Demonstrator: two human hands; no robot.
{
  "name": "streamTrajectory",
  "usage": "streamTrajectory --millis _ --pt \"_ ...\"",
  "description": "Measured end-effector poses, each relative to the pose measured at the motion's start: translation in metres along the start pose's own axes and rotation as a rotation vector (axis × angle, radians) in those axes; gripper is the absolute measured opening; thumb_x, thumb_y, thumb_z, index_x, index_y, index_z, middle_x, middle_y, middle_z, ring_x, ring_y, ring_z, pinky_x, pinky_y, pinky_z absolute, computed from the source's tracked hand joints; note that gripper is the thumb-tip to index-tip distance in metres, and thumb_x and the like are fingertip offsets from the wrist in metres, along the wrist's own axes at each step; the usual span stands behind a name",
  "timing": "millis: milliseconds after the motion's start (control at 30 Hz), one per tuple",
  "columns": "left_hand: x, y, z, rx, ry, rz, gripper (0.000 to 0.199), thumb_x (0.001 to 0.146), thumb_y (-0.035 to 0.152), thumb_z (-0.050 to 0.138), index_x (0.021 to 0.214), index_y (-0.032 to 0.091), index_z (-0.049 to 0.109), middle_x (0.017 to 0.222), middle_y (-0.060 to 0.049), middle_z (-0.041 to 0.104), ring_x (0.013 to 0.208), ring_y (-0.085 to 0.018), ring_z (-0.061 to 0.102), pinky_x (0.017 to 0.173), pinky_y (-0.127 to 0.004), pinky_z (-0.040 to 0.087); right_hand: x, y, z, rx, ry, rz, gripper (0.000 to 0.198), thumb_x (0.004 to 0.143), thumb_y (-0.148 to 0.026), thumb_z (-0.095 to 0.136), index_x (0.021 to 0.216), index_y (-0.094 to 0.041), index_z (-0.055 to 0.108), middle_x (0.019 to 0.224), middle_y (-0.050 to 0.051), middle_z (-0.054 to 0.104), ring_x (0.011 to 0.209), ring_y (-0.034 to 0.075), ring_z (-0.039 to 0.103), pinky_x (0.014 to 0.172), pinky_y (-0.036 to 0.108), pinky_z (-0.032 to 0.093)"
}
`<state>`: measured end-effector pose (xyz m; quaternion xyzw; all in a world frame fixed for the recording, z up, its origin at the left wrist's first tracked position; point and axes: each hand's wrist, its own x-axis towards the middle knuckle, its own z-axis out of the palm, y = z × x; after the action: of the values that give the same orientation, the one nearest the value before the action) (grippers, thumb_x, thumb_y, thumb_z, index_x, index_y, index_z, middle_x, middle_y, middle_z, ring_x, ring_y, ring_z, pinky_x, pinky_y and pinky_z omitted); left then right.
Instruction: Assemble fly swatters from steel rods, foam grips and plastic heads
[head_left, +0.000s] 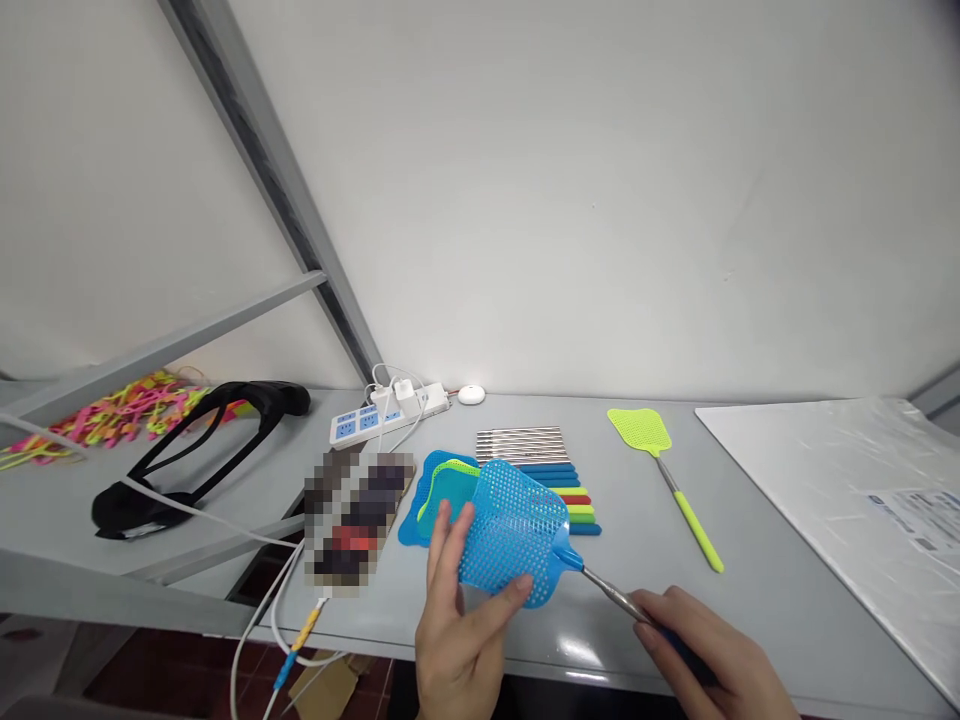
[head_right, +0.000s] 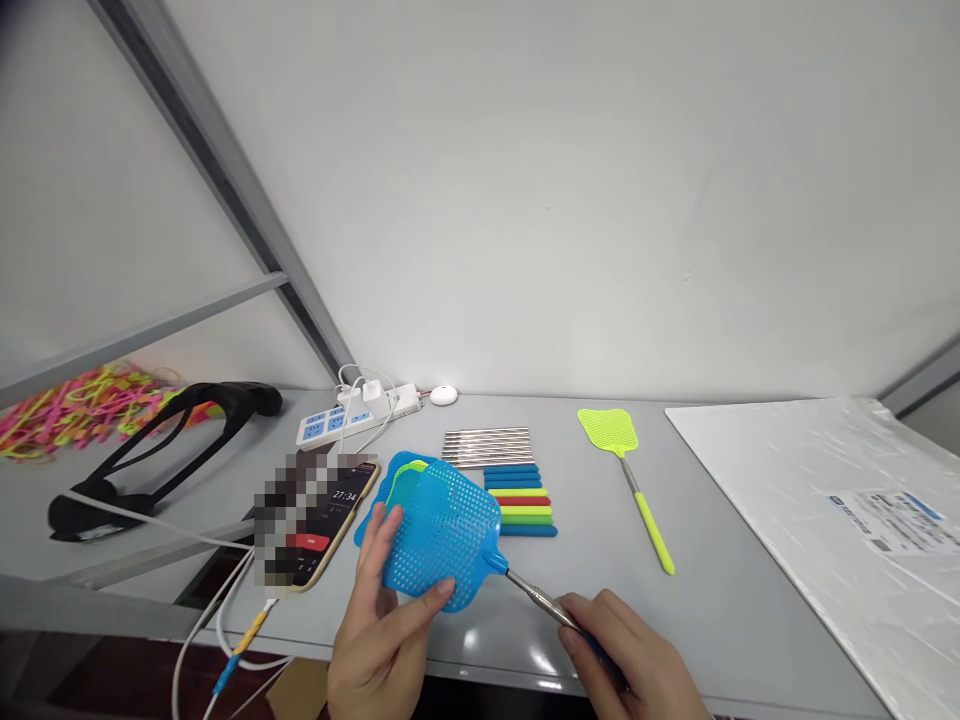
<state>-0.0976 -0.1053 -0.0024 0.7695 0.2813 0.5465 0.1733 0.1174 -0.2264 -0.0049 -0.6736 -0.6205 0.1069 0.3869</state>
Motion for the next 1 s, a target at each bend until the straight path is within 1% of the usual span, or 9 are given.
streamTrajectory --millis 200,400,500,600,700,767,867,933,1000 --pt "-0.001 0.011 -0.009 0.008 -0.002 -0.069 0.033 0.09 0.013 0.058 0.099 0.039 0.075 0.158 0.006 0.029 0.145 -0.036 0.026 0.103 -0.062 0.044 -0.004 -0.009 -0.01 0.018 -0.038 -0.005 0.027 0.095 -0.033 0.053 0.118 -0.029 0.066 0.078 0.002 0.065 0.067 0.015 0.065 0.061 0.021 0.053" --pt "-0.001 0.026 -0.019 0.09 0.04 -0.19 0.049 0.082 0.021 0.071 0.127 0.037 0.063 0.154 0.001 0.036 0.14 -0.034 0.037 0.1 -0.049 0.054 -0.013 -0.02 -0.022 -0.108 0.009 -0.064 0.026 0.094 -0.034 0.053 0.116 -0.029 0.068 0.083 0.004 0.066 0.063 0.014 0.063 0.059 0.022 0.051" --pt "-0.003 0.032 -0.028 0.014 0.011 -0.048 0.038 0.083 0.01 0.066 0.11 0.035 0.073 0.159 0.003 0.026 0.136 -0.034 0.043 0.094 -0.047 0.057 -0.018 -0.025 -0.025 -0.205 0.055 -0.1 0.026 0.094 -0.032 0.053 0.115 -0.029 0.068 0.086 0.004 0.067 0.066 0.015 0.065 0.061 0.023 0.051" --pt "-0.007 0.036 -0.038 -0.034 -0.015 0.037 0.034 0.082 0.001 0.061 0.096 0.028 0.075 0.16 -0.003 0.023 0.127 -0.033 0.052 0.082 -0.043 0.06 -0.022 -0.031 -0.025 -0.262 0.06 -0.134 0.026 0.094 -0.031 0.053 0.114 -0.029 0.069 0.085 0.005 0.067 0.067 0.015 0.065 0.061 0.023 0.05" --pt "-0.012 0.038 -0.042 -0.029 -0.051 0.028 0.027 0.084 0.005 0.057 0.096 0.024 0.073 0.153 -0.011 0.036 0.116 -0.031 0.06 0.067 -0.035 0.059 -0.022 -0.04 -0.022 -0.284 0.038 -0.162 0.025 0.093 -0.031 0.054 0.112 -0.028 0.07 0.082 0.004 0.067 0.066 0.015 0.065 0.059 0.023 0.05" --pt "-0.016 0.04 -0.037 -0.06 -0.026 0.013 0.024 0.085 0.008 0.056 0.097 0.024 0.071 0.136 -0.012 0.053 0.109 -0.028 0.062 0.069 -0.036 0.058 -0.021 -0.046 -0.017 -0.273 0.016 -0.183 0.025 0.093 -0.031 0.054 0.112 -0.029 0.07 0.08 0.004 0.067 0.064 0.015 0.065 0.058 0.023 0.049" --pt "-0.018 0.042 -0.02 -0.076 0.14 -0.174 0.019 0.085 0.013 0.064 0.1 0.024 0.068 0.111 -0.008 0.064 0.101 -0.022 0.064 0.07 -0.03 0.057 -0.02 -0.053 -0.009 -0.201 -0.028 -0.196 0.025 0.094 -0.031 0.052 0.113 -0.029 0.069 0.079 0.003 0.066 0.063 0.014 0.064 0.058 0.022 0.049" --pt "-0.016 0.042 -0.009 -0.078 0.25 -0.356 0.02 0.085 0.021 0.068 0.105 0.023 0.066 0.117 -0.008 0.062 0.11 -0.023 0.062 0.069 -0.025 0.057 -0.02 -0.054 -0.005 -0.12 -0.053 -0.166 0.025 0.095 -0.031 0.051 0.113 -0.028 0.067 0.08 0.004 0.066 0.064 0.015 0.063 0.059 0.022 0.05" --pt "-0.013 0.04 -0.003 -0.096 0.309 -0.482 0.032 0.085 0.028 0.069 0.116 0.024 0.062 0.133 -0.009 0.055 0.124 -0.026 0.054 0.08 -0.028 0.057 -0.019 -0.054 -0.002 -0.016 -0.046 -0.095 0.024 0.095 -0.033 0.05 0.112 -0.028 0.067 0.08 0.004 0.065 0.066 0.015 0.063 0.06 0.023 0.05"
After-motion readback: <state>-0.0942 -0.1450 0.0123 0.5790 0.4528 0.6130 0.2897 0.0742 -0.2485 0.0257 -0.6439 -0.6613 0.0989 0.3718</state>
